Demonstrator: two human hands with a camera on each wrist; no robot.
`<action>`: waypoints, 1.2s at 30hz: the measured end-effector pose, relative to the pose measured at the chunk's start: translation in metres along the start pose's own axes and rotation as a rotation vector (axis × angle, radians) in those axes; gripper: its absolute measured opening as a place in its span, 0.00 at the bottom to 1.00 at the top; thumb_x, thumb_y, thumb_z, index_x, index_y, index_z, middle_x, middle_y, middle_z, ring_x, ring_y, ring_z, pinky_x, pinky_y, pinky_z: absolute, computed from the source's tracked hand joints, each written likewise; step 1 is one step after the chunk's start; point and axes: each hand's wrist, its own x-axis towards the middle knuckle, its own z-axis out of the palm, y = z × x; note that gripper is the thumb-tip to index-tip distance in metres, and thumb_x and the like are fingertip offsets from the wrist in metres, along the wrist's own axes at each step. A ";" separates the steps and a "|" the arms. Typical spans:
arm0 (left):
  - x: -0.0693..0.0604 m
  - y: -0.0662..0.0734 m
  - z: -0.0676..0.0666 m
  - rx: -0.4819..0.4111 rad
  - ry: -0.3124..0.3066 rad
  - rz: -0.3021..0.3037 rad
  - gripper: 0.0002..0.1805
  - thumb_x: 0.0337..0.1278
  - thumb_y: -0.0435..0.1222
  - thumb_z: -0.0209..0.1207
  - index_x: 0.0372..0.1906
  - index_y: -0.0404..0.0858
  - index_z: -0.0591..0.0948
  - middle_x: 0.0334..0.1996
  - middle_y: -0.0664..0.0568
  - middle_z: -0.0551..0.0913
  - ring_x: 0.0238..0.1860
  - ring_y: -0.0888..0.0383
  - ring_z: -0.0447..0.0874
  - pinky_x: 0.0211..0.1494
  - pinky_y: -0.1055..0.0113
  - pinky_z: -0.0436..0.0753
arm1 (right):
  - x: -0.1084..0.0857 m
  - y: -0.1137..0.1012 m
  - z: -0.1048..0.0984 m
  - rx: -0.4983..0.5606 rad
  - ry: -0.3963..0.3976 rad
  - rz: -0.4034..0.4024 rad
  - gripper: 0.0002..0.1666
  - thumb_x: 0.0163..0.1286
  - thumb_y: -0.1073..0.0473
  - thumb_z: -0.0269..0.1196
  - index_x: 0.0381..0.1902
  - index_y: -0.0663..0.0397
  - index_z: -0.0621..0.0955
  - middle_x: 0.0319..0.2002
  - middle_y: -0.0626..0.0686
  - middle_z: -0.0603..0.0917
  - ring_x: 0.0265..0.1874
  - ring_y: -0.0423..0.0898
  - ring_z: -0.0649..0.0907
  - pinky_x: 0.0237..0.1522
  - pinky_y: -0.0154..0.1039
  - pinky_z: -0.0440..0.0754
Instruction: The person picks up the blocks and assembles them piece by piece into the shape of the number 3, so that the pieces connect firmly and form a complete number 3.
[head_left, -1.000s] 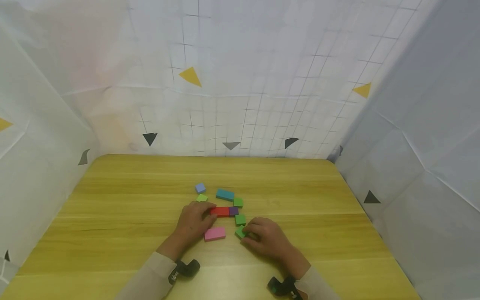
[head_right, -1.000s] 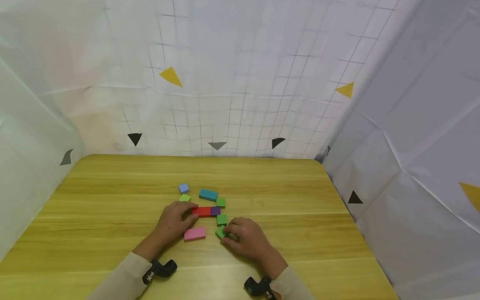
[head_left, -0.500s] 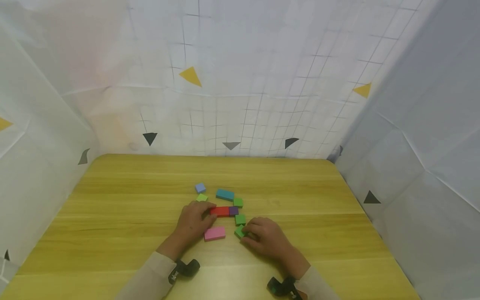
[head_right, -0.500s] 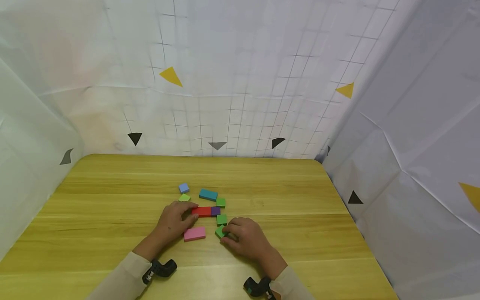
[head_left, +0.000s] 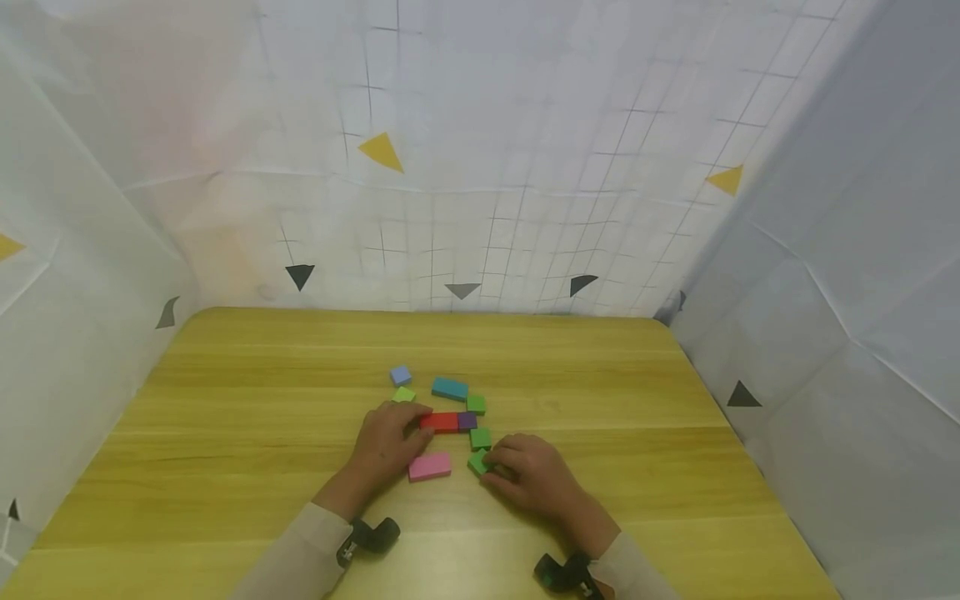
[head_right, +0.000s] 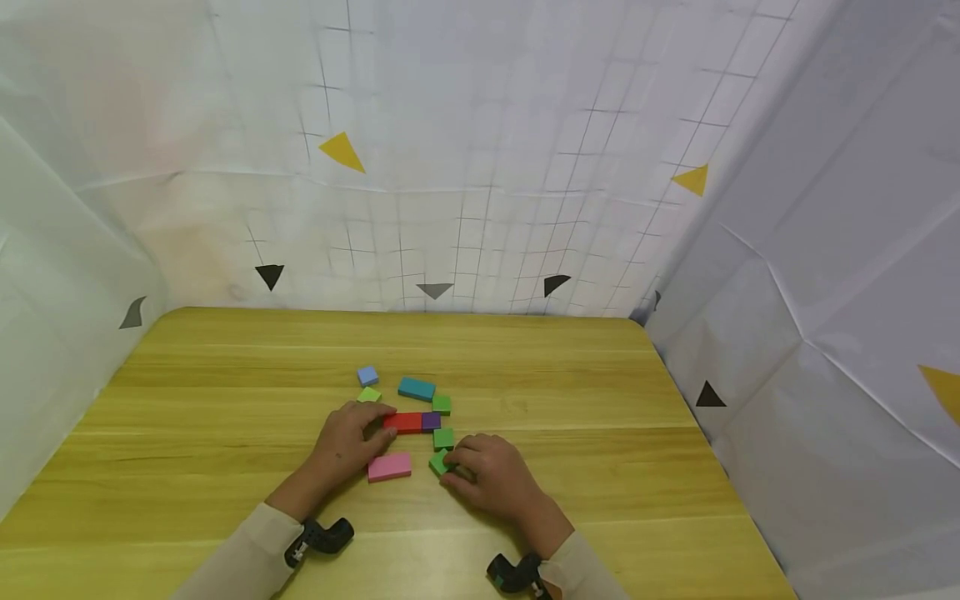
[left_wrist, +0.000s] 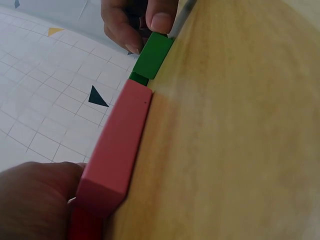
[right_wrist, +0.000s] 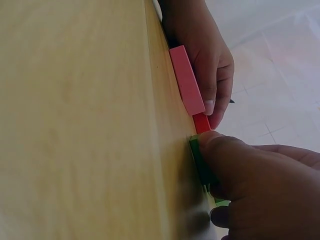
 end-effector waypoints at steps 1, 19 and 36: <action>0.000 0.000 0.000 -0.001 -0.003 -0.002 0.17 0.61 0.47 0.66 0.54 0.49 0.85 0.47 0.61 0.86 0.45 0.61 0.77 0.51 0.60 0.74 | 0.000 0.000 0.000 0.001 -0.006 0.004 0.12 0.58 0.48 0.74 0.38 0.44 0.87 0.36 0.41 0.86 0.35 0.37 0.82 0.39 0.35 0.81; 0.000 -0.002 0.003 -0.008 0.040 0.021 0.17 0.60 0.44 0.66 0.53 0.46 0.85 0.46 0.59 0.87 0.46 0.59 0.79 0.52 0.57 0.76 | -0.001 0.001 0.001 0.005 -0.010 -0.003 0.12 0.58 0.48 0.74 0.38 0.43 0.87 0.36 0.40 0.86 0.35 0.36 0.82 0.39 0.34 0.80; -0.002 -0.001 -0.002 -0.004 0.154 0.155 0.10 0.64 0.43 0.62 0.45 0.45 0.87 0.43 0.58 0.88 0.47 0.55 0.81 0.51 0.54 0.78 | -0.002 0.003 0.003 0.006 -0.013 0.004 0.10 0.61 0.48 0.72 0.39 0.41 0.87 0.37 0.38 0.87 0.37 0.36 0.83 0.41 0.35 0.80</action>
